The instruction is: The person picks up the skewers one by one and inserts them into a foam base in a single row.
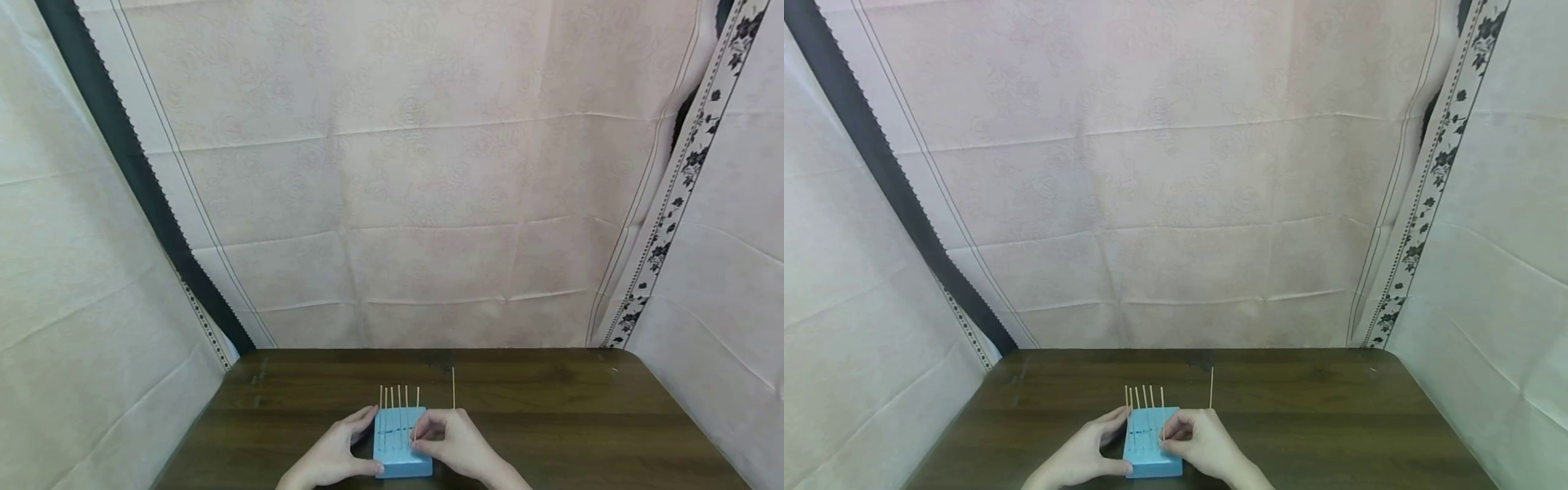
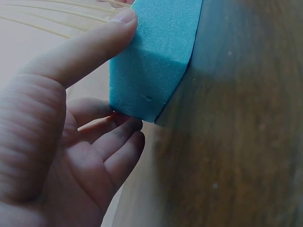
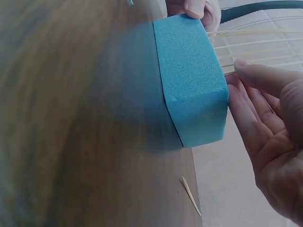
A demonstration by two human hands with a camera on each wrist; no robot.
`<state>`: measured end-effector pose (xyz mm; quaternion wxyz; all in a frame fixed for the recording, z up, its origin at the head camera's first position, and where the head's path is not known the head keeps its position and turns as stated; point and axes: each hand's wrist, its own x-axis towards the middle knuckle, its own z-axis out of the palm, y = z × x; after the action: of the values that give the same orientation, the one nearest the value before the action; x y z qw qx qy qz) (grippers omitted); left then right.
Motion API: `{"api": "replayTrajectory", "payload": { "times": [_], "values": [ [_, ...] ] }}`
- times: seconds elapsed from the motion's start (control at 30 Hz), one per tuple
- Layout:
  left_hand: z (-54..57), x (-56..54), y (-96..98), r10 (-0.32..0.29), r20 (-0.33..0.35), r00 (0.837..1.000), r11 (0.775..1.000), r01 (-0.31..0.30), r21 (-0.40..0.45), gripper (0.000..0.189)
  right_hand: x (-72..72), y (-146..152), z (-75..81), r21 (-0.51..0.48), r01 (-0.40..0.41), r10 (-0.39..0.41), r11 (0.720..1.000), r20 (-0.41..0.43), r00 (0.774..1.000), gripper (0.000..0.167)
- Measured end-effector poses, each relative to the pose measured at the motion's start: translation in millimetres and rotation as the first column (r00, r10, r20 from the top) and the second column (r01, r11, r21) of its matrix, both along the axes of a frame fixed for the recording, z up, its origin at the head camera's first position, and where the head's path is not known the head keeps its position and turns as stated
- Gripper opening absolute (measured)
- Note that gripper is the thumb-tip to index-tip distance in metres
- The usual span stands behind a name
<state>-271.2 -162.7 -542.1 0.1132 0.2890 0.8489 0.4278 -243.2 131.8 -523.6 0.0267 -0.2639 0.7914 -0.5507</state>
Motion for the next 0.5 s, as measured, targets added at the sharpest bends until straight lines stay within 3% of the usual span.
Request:
{"api": "replayTrajectory", "payload": {
  "times": [0.5],
  "values": [
    [2.3, 1.0, 0.4, 0.008, -0.017, 1.0, 1.0, -0.009, -0.03, 0.103, 2.6, -2.2, 5.2, 0.041, 0.016, -0.015, 0.999, -0.007, 1.0, 0.009]
  ]
}}
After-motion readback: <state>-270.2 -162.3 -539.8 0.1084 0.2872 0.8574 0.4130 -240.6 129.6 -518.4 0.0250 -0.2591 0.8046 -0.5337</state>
